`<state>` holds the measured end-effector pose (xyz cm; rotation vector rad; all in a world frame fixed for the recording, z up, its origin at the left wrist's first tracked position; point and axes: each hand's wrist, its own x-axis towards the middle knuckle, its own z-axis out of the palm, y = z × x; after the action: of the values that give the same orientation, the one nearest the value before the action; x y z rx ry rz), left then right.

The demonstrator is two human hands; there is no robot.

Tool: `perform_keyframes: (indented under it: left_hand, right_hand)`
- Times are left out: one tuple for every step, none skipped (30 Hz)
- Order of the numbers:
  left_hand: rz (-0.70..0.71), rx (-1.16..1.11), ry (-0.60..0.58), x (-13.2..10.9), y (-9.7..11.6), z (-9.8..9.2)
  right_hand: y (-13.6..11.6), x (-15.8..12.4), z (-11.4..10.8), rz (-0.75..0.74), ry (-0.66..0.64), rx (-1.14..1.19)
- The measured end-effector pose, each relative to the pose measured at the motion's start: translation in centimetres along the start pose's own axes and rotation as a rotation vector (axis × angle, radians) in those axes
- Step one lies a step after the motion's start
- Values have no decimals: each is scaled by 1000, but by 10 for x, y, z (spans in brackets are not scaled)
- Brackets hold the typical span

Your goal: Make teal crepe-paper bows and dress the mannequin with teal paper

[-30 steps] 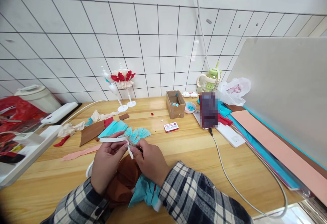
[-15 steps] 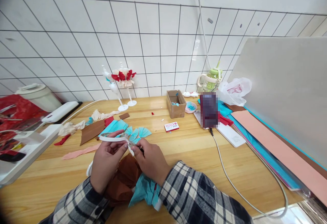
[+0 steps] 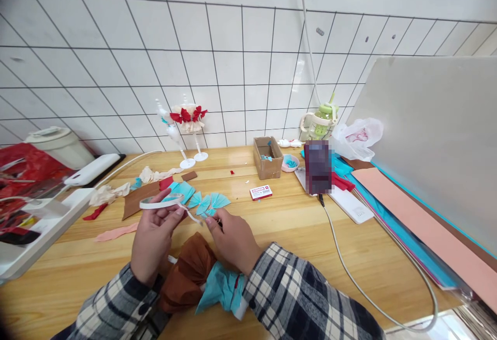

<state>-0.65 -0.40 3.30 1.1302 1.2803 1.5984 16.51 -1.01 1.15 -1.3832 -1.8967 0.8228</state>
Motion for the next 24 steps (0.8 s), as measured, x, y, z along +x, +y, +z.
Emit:
perform_keyframes:
  left_hand:
    - [-27,-11,-18,-1,0,1]
    - [-46,-14,-35,-3,1,3]
    - [-56,-12,-48,-5,2,5]
    - [-59,-8,-57,-7,3,7]
    - [-62,-3,-64,-9,4,9]
    - [-65,0,-70,-11,5,10]
    - [-72,3,-76,-12,6,12]
    - [-81,6,-80,-13,7,12]
    - [-93,10,-85,-13,6,13]
    - [-102,16,-86,-13,6,13]
    - [-107,24,-86,-13,5,12]
    - [-106,31,-83,-13,4,12]
    - [-103,37,-81,-12,3,12]
    - [-100,41,-82,-12,1,12]
    - [-98,42,-88,-12,0,11]
    - [-98,40,-98,-11,-1,11]
    - [-98,36,-114,-12,-2,12]
    - [-97,32,-131,-12,-3,12]
    - [-95,27,-148,-12,-3,12]
    - [-91,23,-161,-13,-4,12]
    - [-88,21,-170,-13,-4,12]
    - [-87,21,-174,-14,-4,12]
    - [-87,22,-174,-14,-4,12]
    - [-88,24,-171,-14,-4,12]
  right_hand:
    - [0,0,1,-4,-23,-29]
    - [0,-1,1,-10,-36,-46]
    - [0,-1,2,-20,-41,-51]
    - [-1,-1,2,-33,-40,-48]
    - [-1,-2,2,-48,-38,-41]
    - [-1,-2,2,-64,-39,-33]
    - [-1,-2,2,-75,-44,-28]
    - [-1,-3,2,-83,-53,-25]
    - [-2,-3,2,-86,-61,-23]
    - [-2,-3,2,-86,-65,-21]
    - [-2,-3,2,-84,-64,-19]
    - [-2,-4,2,-81,-59,-14]
    - [-2,-4,2,-80,-52,-9]
    - [-2,-4,2,-80,-44,-4]
    - [-2,-4,2,-80,-39,1]
    - [-2,-3,2,-81,-37,8]
    - [-2,-3,2,-84,-36,17]
    - [-2,-3,2,-88,-37,31]
    - [-2,-3,3,-90,-39,48]
    - [-2,-3,3,-90,-40,66]
    - [-2,-3,3,-86,-41,80]
    - [-2,-2,4,-80,-41,89]
    - [-2,-2,5,-74,-38,94]
    - [-2,-2,6,-71,-34,97]
